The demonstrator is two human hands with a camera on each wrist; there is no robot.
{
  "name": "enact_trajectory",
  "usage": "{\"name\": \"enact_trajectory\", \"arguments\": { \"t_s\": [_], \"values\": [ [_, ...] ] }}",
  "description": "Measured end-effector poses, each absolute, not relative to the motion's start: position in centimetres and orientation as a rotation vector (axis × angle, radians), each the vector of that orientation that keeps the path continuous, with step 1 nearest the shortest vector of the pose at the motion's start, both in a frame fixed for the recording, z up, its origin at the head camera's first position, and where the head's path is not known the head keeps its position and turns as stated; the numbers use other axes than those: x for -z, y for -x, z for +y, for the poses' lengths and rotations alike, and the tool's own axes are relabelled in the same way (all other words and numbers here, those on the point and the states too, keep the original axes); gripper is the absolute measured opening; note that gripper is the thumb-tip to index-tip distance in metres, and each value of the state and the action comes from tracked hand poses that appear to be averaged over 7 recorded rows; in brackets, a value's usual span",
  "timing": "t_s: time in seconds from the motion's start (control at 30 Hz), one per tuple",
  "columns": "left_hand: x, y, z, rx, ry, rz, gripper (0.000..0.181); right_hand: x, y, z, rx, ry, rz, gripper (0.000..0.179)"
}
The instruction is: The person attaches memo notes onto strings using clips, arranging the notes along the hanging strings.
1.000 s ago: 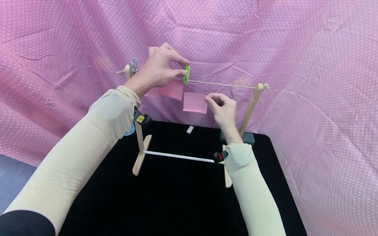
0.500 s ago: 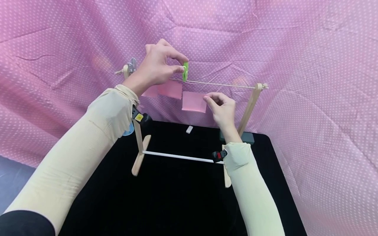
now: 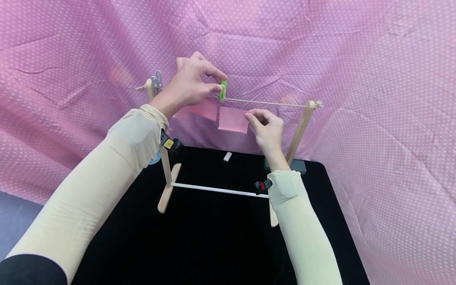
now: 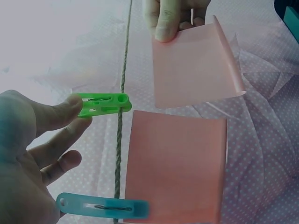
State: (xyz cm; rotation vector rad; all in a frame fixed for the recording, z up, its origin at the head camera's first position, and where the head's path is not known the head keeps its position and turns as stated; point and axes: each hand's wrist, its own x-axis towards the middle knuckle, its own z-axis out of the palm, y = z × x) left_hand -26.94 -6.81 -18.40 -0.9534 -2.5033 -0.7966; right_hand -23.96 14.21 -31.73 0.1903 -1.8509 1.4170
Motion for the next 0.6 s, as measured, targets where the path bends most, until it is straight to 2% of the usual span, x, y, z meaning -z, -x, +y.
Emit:
{"name": "enact_trajectory", "arguments": {
  "t_s": [0.27,0.6],
  "values": [
    [18.7,26.6,-6.4,0.786,0.922,-2.517,0.019,31.2,24.1,14.8,-1.433,-0.215,-1.855,0.024],
    [18.5,25.4,-5.8,0.764,0.895,-2.537,0.024,30.5,23.5,14.9,-1.453,-0.226,-1.857,0.023]
  ]
}}
